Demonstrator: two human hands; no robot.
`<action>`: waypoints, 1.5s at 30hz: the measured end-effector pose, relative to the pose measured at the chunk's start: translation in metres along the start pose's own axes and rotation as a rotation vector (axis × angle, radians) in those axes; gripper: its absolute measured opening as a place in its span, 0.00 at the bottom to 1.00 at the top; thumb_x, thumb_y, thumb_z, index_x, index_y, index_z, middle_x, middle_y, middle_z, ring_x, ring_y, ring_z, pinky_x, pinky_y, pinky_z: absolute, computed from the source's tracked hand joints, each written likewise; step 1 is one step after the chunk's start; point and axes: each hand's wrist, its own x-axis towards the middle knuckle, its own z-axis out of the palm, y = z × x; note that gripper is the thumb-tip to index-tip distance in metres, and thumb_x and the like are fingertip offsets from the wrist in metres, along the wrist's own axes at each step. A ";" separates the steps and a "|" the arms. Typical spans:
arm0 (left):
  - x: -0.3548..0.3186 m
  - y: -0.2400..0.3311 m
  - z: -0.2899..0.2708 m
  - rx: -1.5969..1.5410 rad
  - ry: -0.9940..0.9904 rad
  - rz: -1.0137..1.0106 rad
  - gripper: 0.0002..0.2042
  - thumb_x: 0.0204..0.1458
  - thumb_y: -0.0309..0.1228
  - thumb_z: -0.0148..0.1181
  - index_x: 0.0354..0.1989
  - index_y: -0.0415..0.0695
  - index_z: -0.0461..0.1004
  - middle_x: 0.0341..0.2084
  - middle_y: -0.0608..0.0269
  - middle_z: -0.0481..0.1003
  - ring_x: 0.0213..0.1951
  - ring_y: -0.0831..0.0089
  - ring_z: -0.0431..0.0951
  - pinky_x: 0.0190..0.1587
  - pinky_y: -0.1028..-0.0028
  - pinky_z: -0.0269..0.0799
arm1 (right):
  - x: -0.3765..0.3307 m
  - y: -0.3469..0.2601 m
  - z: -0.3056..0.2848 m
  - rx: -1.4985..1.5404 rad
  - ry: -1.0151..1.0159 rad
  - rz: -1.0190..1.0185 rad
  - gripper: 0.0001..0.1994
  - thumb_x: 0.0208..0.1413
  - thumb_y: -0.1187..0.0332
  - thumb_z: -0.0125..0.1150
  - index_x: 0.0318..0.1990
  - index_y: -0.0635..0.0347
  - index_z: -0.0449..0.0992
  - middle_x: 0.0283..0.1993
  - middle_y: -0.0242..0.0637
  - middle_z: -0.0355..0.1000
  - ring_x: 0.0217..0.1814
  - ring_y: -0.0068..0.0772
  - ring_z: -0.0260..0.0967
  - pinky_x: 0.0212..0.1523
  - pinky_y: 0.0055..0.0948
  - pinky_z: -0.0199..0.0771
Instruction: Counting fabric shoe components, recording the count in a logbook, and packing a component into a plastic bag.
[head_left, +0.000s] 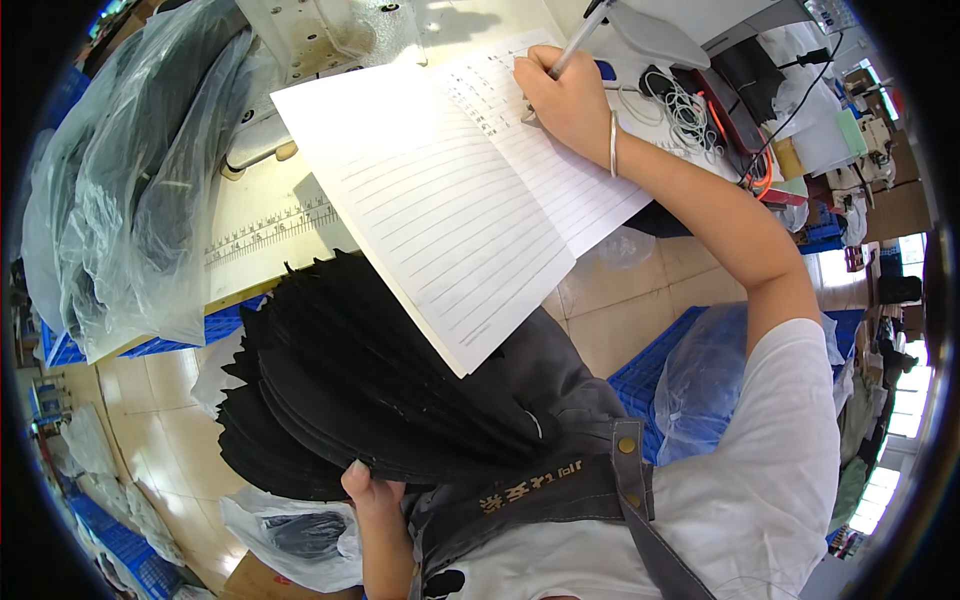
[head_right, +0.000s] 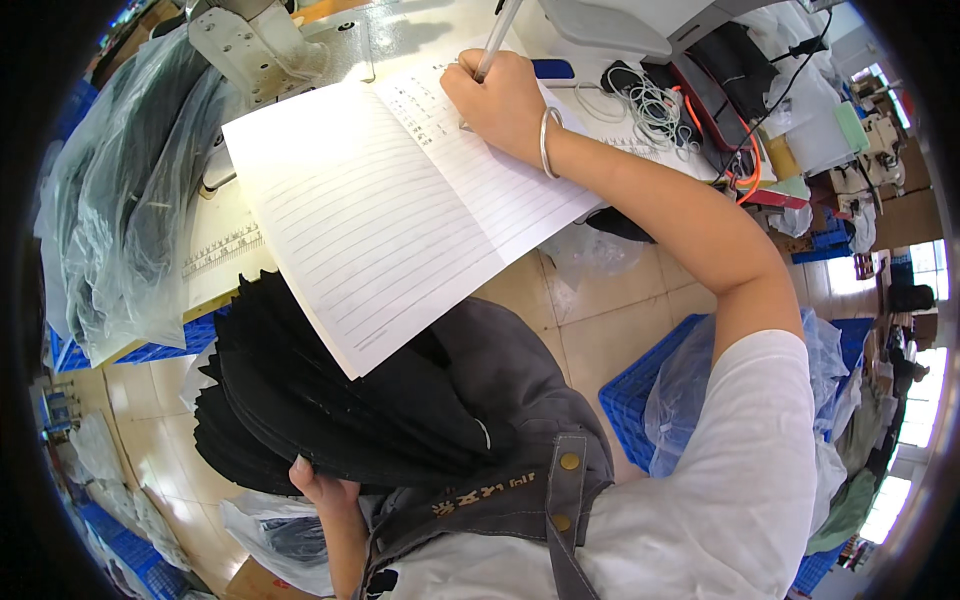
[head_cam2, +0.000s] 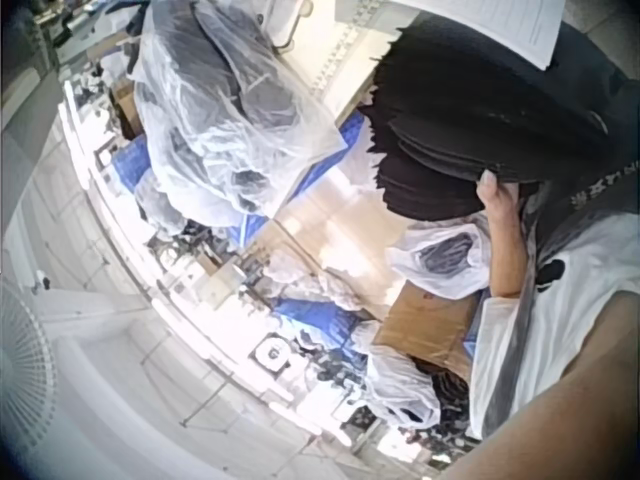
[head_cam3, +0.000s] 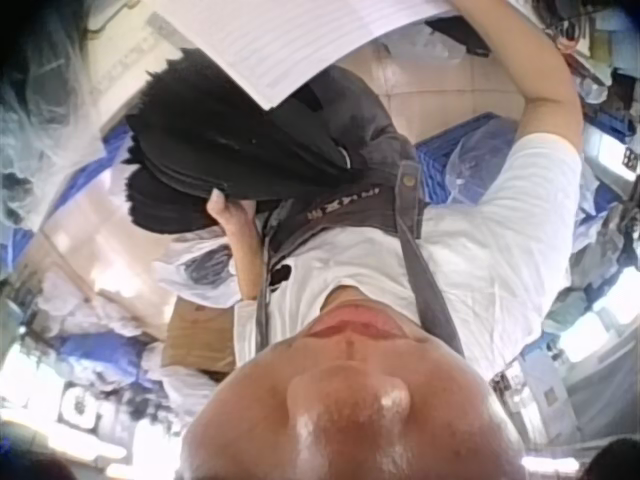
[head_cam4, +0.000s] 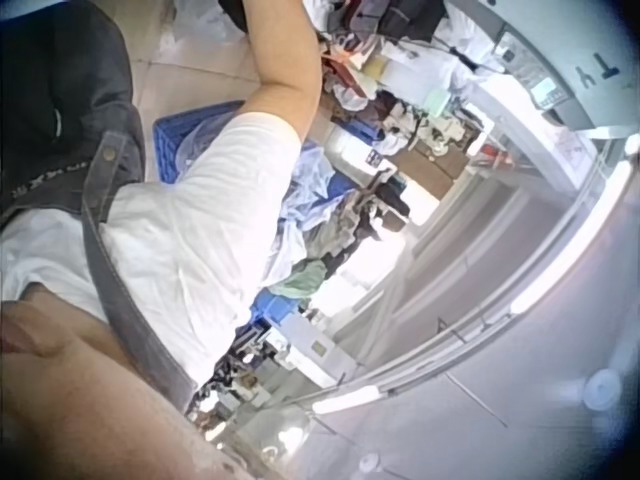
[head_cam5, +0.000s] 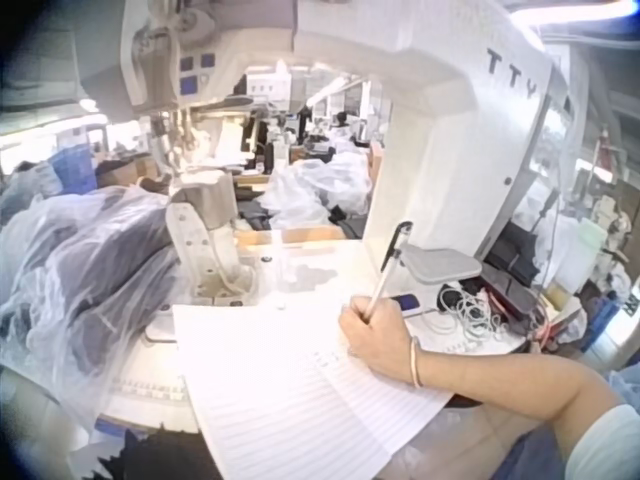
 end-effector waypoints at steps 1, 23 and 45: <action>0.000 0.000 0.000 0.003 -0.001 -0.003 0.28 0.45 0.43 0.53 0.52 0.38 0.65 0.48 0.55 0.70 0.50 0.61 0.70 0.56 0.64 0.63 | 0.001 0.002 0.000 -0.003 0.000 0.003 0.16 0.46 0.68 0.48 0.12 0.67 0.59 0.08 0.35 0.55 0.13 0.20 0.48 0.15 0.28 0.51; 0.008 -0.003 0.004 -0.037 -0.013 -0.032 0.27 0.48 0.42 0.54 0.53 0.37 0.63 0.51 0.55 0.67 0.53 0.62 0.67 0.58 0.65 0.60 | -0.009 -0.040 -0.063 -0.554 -0.295 0.096 0.27 0.53 0.50 0.49 0.15 0.67 0.70 0.12 0.43 0.63 0.15 0.35 0.62 0.21 0.32 0.62; -0.014 0.058 0.029 1.391 0.561 0.851 0.19 0.49 0.22 0.52 0.52 0.35 0.61 0.50 0.51 0.65 0.49 0.69 0.66 0.50 0.72 0.62 | -0.200 -0.107 0.017 -0.106 -0.765 -0.073 0.50 0.39 0.50 0.66 0.62 0.72 0.43 0.59 0.63 0.51 0.62 0.57 0.50 0.61 0.38 0.50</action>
